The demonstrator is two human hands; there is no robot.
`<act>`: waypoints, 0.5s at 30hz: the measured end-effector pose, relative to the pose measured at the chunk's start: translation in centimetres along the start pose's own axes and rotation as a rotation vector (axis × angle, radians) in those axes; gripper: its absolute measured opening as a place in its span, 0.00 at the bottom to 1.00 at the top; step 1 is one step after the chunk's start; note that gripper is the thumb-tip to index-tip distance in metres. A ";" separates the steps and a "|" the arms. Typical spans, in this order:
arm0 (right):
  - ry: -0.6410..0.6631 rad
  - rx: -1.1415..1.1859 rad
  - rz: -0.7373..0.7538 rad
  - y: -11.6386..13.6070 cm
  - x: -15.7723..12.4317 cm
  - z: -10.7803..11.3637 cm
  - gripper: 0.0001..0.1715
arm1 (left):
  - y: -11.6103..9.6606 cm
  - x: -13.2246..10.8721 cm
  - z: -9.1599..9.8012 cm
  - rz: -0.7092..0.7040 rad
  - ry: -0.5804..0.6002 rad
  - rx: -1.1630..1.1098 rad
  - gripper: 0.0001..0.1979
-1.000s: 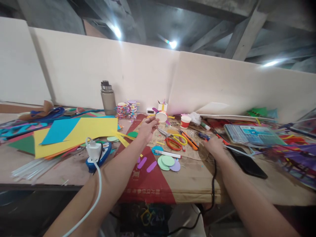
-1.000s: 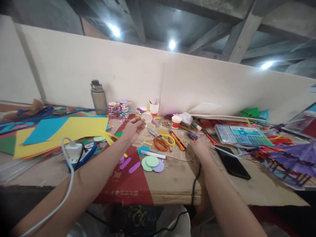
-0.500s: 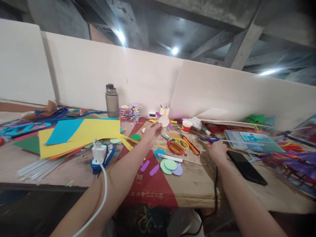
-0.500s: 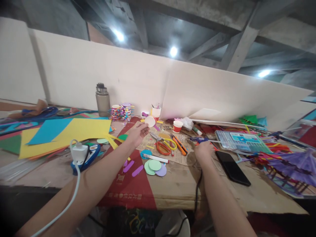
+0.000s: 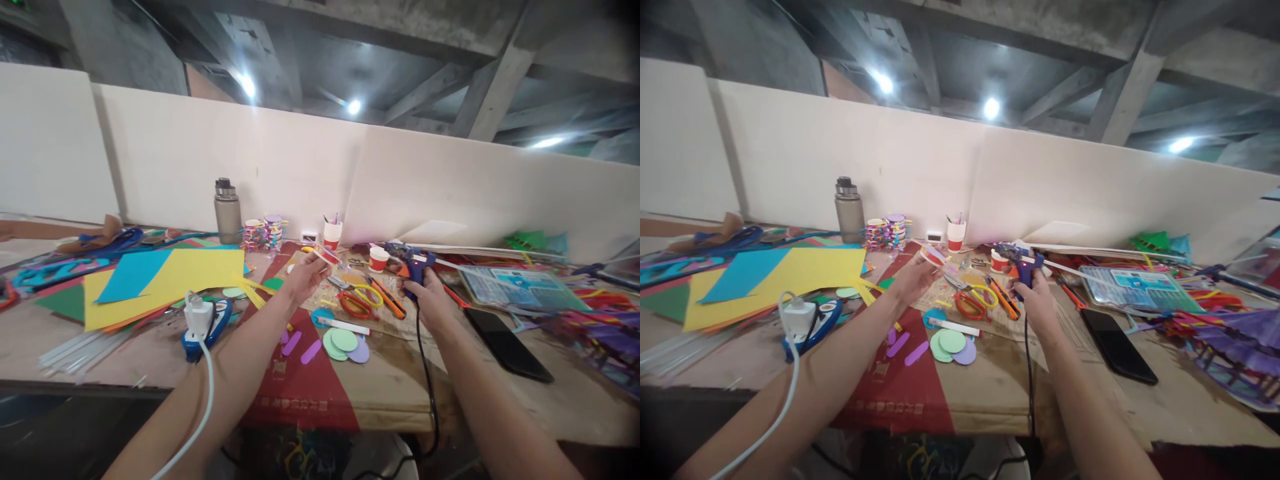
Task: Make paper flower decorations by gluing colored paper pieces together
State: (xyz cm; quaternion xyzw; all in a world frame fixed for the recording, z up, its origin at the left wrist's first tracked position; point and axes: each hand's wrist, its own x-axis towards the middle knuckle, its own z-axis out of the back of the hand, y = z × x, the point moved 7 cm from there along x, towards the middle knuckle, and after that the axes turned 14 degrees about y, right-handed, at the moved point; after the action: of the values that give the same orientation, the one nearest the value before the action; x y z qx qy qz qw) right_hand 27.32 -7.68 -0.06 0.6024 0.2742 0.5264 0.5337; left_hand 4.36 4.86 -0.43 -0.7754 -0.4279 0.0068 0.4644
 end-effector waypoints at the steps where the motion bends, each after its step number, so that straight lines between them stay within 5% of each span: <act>1: 0.079 0.092 -0.013 0.6 -0.2 -1.2 0.20 | -0.1 0.0 -0.2 -0.002 0.040 0.015 0.16; 7: 0.384 0.220 -0.031 2.4 -1.4 -5.0 0.19 | 0.2 0.4 0.8 0.043 0.057 0.065 0.14; 15: 0.455 0.183 0.017 1.7 -1.9 -5.1 0.16 | 0.7 -0.2 0.4 0.109 0.028 0.019 0.12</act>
State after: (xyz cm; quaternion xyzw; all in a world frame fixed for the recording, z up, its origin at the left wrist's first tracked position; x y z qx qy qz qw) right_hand 21.65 -7.99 0.24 0.5164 0.4287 0.6260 0.3971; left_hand 4.52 4.90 -1.25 -0.7930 -0.3786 0.0253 0.4766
